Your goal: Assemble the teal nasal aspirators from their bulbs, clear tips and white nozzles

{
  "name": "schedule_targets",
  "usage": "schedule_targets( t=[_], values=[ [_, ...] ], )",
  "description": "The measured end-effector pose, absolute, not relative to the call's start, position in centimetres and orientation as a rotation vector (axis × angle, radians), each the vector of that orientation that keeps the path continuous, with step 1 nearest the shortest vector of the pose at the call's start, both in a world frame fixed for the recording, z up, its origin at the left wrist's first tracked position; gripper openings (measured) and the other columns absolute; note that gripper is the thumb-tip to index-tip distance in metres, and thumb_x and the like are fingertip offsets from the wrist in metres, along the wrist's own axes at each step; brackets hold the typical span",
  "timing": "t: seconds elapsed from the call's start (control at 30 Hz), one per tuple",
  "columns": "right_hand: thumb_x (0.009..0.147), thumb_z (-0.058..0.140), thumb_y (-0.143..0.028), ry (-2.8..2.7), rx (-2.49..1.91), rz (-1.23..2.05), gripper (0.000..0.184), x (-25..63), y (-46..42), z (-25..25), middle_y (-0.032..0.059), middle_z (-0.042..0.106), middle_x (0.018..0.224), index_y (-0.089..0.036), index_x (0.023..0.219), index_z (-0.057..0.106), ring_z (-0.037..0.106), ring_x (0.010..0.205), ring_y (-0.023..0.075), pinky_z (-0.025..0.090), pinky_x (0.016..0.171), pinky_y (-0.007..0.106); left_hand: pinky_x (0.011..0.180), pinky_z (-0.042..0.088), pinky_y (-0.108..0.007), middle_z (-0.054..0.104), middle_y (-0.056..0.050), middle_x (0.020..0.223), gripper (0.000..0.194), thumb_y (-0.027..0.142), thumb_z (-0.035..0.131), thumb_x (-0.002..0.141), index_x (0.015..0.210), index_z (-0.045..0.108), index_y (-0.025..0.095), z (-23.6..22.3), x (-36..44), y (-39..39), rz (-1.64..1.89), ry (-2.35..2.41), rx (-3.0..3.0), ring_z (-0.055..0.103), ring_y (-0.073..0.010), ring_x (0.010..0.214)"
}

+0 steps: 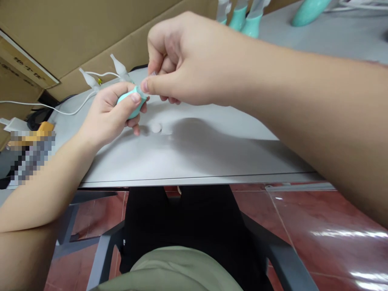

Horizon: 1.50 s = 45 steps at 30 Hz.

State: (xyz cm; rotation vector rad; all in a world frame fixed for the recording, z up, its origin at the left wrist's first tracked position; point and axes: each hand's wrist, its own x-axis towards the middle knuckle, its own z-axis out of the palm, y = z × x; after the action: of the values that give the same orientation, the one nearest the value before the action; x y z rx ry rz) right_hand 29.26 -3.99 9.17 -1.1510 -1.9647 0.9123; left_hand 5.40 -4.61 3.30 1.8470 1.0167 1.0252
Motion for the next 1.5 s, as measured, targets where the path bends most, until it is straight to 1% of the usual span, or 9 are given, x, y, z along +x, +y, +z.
schedule_targets(
  t=[0.23,0.4,0.67,0.77,0.93,1.1,1.27,1.4,1.5],
  values=[
    [0.113,0.086,0.005,-1.975,-1.148,0.941,0.042,29.5,-3.9,9.0,-0.0105,0.066,0.056,-0.022,0.092,0.061,0.044,0.035,0.0042,0.028,0.034,0.020,0.052,0.065,-0.021,0.074,0.000,0.094,0.033,0.045,0.084,0.125,0.102,0.073,0.024,3.0,5.1,-4.1,1.021,0.979,1.875,0.062,-0.0080,0.061],
    [0.109,0.089,0.008,-2.017,-1.049,0.900,0.044,29.7,-3.3,8.5,-0.0076,0.071,0.062,-0.023,0.093,0.062,0.060,0.048,0.0073,0.036,0.040,0.020,0.053,0.066,-0.022,0.072,0.001,0.091,0.030,0.041,0.086,0.124,0.101,0.074,0.025,3.1,4.9,-4.3,1.037,0.986,1.891,0.062,-0.0096,0.063],
    [0.112,0.096,-0.013,-2.226,-0.916,0.868,0.028,30.9,-2.1,7.2,-0.0037,0.077,0.075,-0.024,0.099,0.073,0.069,0.061,0.0115,0.046,0.052,0.025,0.053,0.066,-0.027,0.071,0.000,0.087,0.053,0.069,0.100,0.112,0.096,0.077,0.024,4.5,4.0,-4.2,0.891,0.987,2.049,0.076,-0.0153,0.066],
    [0.112,0.093,-0.009,-2.202,-0.891,0.917,0.031,30.8,-2.1,7.2,-0.0046,0.078,0.077,-0.024,0.101,0.069,0.072,0.063,0.0113,0.048,0.053,0.025,0.053,0.065,-0.026,0.073,-0.002,0.090,0.057,0.075,0.098,0.111,0.097,0.078,0.024,4.4,3.8,-4.0,0.916,0.944,2.063,0.074,-0.0148,0.068],
    [0.114,0.087,-0.005,-2.130,-0.906,0.986,0.025,30.1,-2.4,7.5,-0.0049,0.078,0.077,-0.025,0.109,0.073,0.069,0.064,0.0102,0.047,0.056,0.025,0.059,0.066,-0.027,0.080,-0.002,0.094,0.034,0.055,0.094,0.111,0.102,0.083,0.024,4.4,3.6,-3.5,0.994,1.012,2.057,0.070,-0.0136,0.068],
    [0.110,0.100,-0.024,-2.106,-0.943,1.023,0.032,30.9,-0.9,6.5,-0.0023,0.084,0.085,-0.027,0.126,0.073,0.073,0.068,0.0152,0.046,0.056,0.030,0.072,0.069,-0.029,0.078,0.000,0.091,0.017,0.036,0.091,0.109,0.099,0.083,0.024,4.3,3.1,-2.0,1.027,1.048,2.009,0.081,-0.0167,0.079],
    [0.096,0.114,-0.032,-2.470,-1.021,0.781,0.034,30.7,-0.2,5.6,-0.0039,0.081,0.087,-0.023,0.114,0.087,0.067,0.069,0.0137,0.045,0.063,0.031,0.067,0.062,-0.027,0.079,0.001,0.093,0.009,0.027,0.083,0.114,0.106,0.082,0.023,3.9,2.9,-0.9,1.043,1.083,1.973,0.082,-0.0157,0.074],
    [0.100,0.105,-0.017,-2.635,-1.083,0.712,0.011,29.8,-1.0,5.5,-0.0032,0.071,0.074,-0.023,0.098,0.096,0.058,0.066,0.0140,0.039,0.064,0.033,0.069,0.066,-0.027,0.080,0.002,0.091,0.011,0.023,0.075,0.116,0.107,0.082,0.023,3.7,3.3,-1.2,1.029,1.025,1.960,0.083,-0.0150,0.074],
    [0.105,0.099,-0.012,-2.609,-1.000,0.732,0.015,30.5,-0.6,5.9,-0.0027,0.075,0.077,-0.022,0.095,0.097,0.060,0.068,0.0127,0.041,0.066,0.031,0.067,0.066,-0.026,0.076,0.003,0.087,0.018,0.023,0.070,0.120,0.106,0.082,0.023,3.6,3.6,-1.5,1.009,1.021,1.914,0.083,-0.0140,0.071]
  ],
)
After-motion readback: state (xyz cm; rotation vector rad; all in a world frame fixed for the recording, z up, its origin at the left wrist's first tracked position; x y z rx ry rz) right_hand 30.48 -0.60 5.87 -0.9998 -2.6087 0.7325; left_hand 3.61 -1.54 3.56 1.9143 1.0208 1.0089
